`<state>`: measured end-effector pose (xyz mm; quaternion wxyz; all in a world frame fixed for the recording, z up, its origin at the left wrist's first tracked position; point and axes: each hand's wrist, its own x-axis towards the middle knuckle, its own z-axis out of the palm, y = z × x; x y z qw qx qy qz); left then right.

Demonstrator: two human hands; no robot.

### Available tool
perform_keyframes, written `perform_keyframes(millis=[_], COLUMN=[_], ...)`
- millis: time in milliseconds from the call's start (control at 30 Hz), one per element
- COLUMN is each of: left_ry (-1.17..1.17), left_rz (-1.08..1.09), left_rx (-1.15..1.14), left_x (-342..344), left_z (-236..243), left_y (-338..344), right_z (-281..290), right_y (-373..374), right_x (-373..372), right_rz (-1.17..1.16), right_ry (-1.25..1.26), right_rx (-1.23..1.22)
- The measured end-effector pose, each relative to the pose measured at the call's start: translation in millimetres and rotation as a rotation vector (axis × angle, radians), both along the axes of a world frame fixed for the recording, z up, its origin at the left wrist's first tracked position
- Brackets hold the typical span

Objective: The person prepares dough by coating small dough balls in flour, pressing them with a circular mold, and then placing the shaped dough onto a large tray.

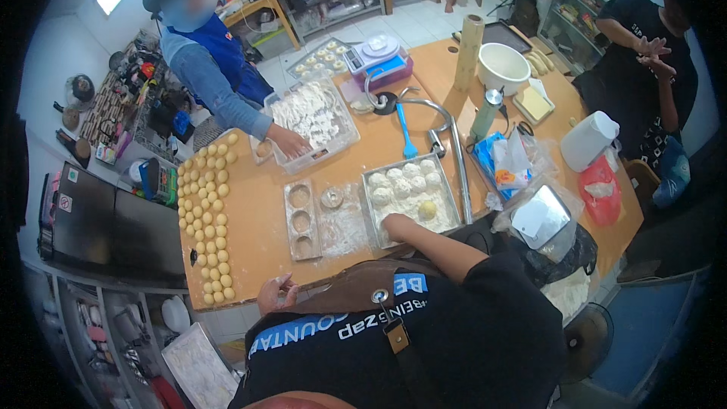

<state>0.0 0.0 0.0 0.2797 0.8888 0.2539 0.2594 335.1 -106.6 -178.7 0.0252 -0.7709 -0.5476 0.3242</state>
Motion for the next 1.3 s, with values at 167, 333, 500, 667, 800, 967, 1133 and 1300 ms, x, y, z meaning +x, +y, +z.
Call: perform_keyframes(millis=[167,333,500,667,800,967,1133,1300], left_ry=[0.017,-0.015,-0.009,-0.038,-0.024,-0.048,-0.048,-0.051], left_rz=[0.003,-0.056,-0.068,-0.061,-0.126,-0.149,-0.082,-0.070], left_rx=[0.013,0.011,0.040,0.042,0.050,0.088,0.068,0.055], left_x=[0,21,25,30,41,41,39,32], left_z=[4,14,16,13,17,10,11,10], left_y=[0,0,-1,-2,-3,-9,-16,-13], right_z=[30,22,36,47,36,36,16,26], right_y=[-32,-62,-75,-82,-80,-63,-66,-69], right_x=[40,76,72,63,48,26,32,52], right_rz=[-0.232,-0.381,-0.381,-0.406,-0.442,-0.178,-0.248,-0.547], right_ry=[-0.047,-0.202,-0.144,-0.115,-0.176,-0.181,-0.192,-0.241], right_rx=[0.153,0.187,0.250,0.175,0.050,0.156,0.347,0.152])
